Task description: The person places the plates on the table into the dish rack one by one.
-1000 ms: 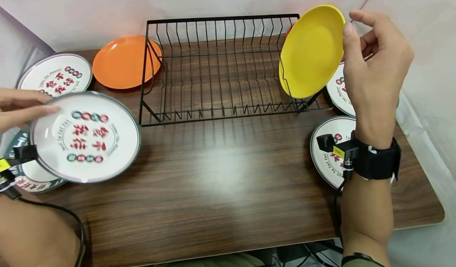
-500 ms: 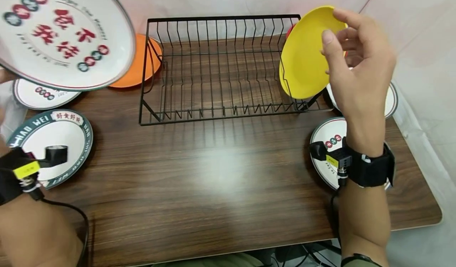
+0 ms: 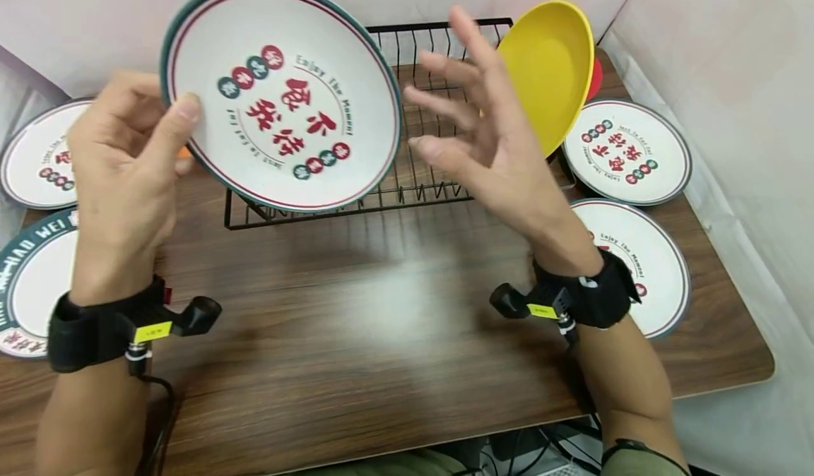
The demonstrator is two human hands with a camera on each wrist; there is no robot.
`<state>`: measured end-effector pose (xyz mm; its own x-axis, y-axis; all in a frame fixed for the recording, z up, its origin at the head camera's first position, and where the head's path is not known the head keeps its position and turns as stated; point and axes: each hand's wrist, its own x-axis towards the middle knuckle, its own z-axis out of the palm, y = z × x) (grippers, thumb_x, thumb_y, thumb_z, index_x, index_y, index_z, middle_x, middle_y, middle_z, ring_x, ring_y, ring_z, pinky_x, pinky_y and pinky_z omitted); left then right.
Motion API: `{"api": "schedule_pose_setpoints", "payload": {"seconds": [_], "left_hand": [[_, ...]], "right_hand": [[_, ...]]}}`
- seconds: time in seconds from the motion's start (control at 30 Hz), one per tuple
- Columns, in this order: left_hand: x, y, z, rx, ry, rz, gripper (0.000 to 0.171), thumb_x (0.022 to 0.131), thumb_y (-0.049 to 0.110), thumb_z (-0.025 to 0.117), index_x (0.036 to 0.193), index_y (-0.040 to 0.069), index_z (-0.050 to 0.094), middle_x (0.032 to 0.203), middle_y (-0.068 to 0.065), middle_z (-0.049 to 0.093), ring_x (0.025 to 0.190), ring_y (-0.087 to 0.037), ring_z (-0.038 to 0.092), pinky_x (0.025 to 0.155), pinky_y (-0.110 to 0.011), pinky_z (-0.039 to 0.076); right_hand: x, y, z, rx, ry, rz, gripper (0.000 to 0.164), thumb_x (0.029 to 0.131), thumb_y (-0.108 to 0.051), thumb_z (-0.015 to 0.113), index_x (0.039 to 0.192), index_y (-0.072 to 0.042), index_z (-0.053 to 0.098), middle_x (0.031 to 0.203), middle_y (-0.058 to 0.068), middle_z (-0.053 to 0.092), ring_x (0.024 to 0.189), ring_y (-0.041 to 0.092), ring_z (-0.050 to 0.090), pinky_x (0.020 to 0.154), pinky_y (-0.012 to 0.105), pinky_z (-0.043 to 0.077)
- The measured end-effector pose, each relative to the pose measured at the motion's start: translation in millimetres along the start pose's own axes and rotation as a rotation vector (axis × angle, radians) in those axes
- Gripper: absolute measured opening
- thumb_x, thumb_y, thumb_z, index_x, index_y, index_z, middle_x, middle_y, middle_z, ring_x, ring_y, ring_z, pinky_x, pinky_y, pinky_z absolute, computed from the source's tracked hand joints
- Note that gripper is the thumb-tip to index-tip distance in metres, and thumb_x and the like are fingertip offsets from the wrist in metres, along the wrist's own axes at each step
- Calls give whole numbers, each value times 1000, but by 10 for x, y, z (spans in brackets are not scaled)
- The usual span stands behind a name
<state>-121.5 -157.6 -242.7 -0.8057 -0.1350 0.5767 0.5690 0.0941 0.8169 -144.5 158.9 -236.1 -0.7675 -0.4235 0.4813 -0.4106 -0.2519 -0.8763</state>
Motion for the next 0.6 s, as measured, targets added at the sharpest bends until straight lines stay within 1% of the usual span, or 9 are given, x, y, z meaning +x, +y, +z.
{"api": "schedule_pose_setpoints", "payload": {"seconds": [0.1,0.17,0.2,0.27,0.33,0.43,0.47,0.53,0.6], "left_hand": [[22,-23,-77,33,-54,13,15,99,6,63,108,-5,70,100,-18,74,80,-26,72,66,-28,58],[2,-30,-38,46,-80,24,16,100,7,63,109,-4,70,100,-17,75,82,-27,73,68,-29,58],[-5,-35,-23,32,-92,25,16,100,7,62,109,-4,69,101,-18,75,83,-28,74,70,-31,59],[-20,-42,0,18,-118,11,17,101,8,61,112,-3,68,100,-18,75,82,-28,74,66,-31,59],[-28,-47,16,12,-139,-12,18,102,8,60,115,0,68,99,-17,76,79,-28,75,63,-32,59],[-31,-43,9,15,-189,-54,24,103,11,58,126,6,66,99,-17,75,74,-27,74,58,-30,58],[-23,-39,-4,16,-205,-62,28,104,11,57,130,8,65,102,-17,75,77,-27,73,58,-31,58],[2,-31,-56,-9,-228,-105,34,105,12,55,138,11,61,114,-18,72,85,-27,73,61,-32,59],[41,-40,-140,-34,-223,-153,38,105,13,54,143,12,57,124,-20,67,95,-28,72,65,-32,60]], "right_hand": [[151,126,181,-5,-50,82,75,96,-3,60,162,-17,26,152,18,41,123,40,55,87,38,57],[144,191,215,-31,-52,133,67,98,-1,57,159,-15,32,146,18,48,117,36,60,83,35,59],[133,216,225,-62,-43,158,61,100,-2,57,156,-13,37,142,16,53,114,33,63,81,34,59],[112,254,241,-98,-26,198,50,102,-4,56,150,-9,45,131,17,61,110,29,66,85,32,57],[100,276,244,-141,-19,219,44,103,-6,56,146,-5,48,125,17,66,107,27,67,89,29,55],[97,289,234,-160,-19,221,43,103,-5,56,145,-4,47,124,16,67,107,26,68,91,28,54],[102,290,226,-144,-14,213,43,103,-4,55,146,-4,47,125,17,67,108,27,68,91,30,55],[116,284,193,-116,15,183,44,103,-2,54,146,-4,47,127,20,65,109,28,68,91,32,55],[137,272,139,-105,66,129,43,103,0,53,146,-4,48,130,22,63,111,30,68,90,34,56]]}}
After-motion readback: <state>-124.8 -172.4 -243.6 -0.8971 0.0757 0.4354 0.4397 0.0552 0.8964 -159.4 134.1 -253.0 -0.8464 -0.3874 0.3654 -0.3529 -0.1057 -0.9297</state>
